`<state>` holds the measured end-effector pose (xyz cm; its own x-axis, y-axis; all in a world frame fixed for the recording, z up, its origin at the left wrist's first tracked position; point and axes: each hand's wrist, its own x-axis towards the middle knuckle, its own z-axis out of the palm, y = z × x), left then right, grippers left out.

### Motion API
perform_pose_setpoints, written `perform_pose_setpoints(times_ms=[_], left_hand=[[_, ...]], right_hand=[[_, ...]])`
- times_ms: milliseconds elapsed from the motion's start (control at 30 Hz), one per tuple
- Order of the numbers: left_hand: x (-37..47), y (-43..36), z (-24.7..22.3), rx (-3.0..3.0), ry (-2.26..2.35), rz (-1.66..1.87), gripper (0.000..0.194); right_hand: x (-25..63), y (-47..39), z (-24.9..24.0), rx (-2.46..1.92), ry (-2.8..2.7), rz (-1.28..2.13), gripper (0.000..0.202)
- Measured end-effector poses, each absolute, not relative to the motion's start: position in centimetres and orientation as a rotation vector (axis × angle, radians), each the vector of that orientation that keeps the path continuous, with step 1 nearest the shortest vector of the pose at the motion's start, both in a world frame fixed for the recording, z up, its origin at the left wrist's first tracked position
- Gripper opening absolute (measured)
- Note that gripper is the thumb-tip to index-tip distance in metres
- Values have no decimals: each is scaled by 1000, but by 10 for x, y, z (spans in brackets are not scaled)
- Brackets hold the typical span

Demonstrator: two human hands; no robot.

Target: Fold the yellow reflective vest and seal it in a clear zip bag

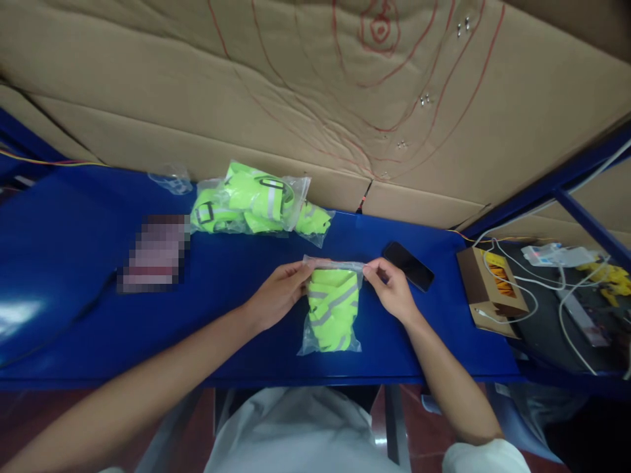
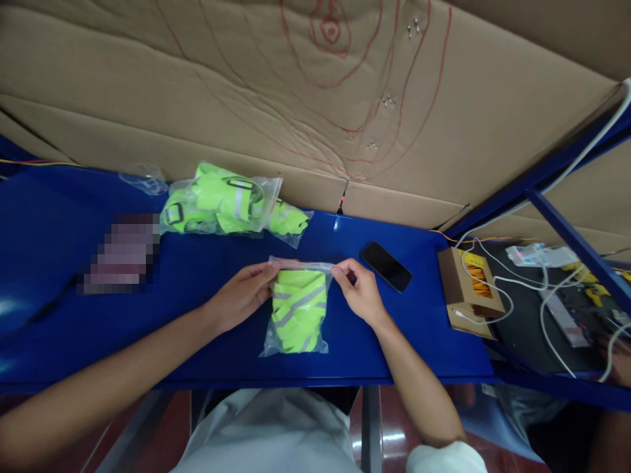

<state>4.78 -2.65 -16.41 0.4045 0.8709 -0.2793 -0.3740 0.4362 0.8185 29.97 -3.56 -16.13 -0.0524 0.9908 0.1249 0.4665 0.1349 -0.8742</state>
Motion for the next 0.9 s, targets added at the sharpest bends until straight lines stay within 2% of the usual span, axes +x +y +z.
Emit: perform_pose_setpoints(times_ms=[267, 467, 600, 900], left_hand=[[46, -23, -167, 658, 967, 918, 58], [45, -26, -162, 684, 910, 881, 60], [45, -29, -159, 857, 917, 831, 79], [43, -27, -156, 925, 964, 852, 81]], right_hand=[[297, -43, -156, -1246, -1750, 923, 23], [291, -44, -159, -1267, -1646, 1054, 28], [291, -44, -164, -1299, -1690, 1057, 30], [285, -45, -165, -1303, -1674, 1067, 29]])
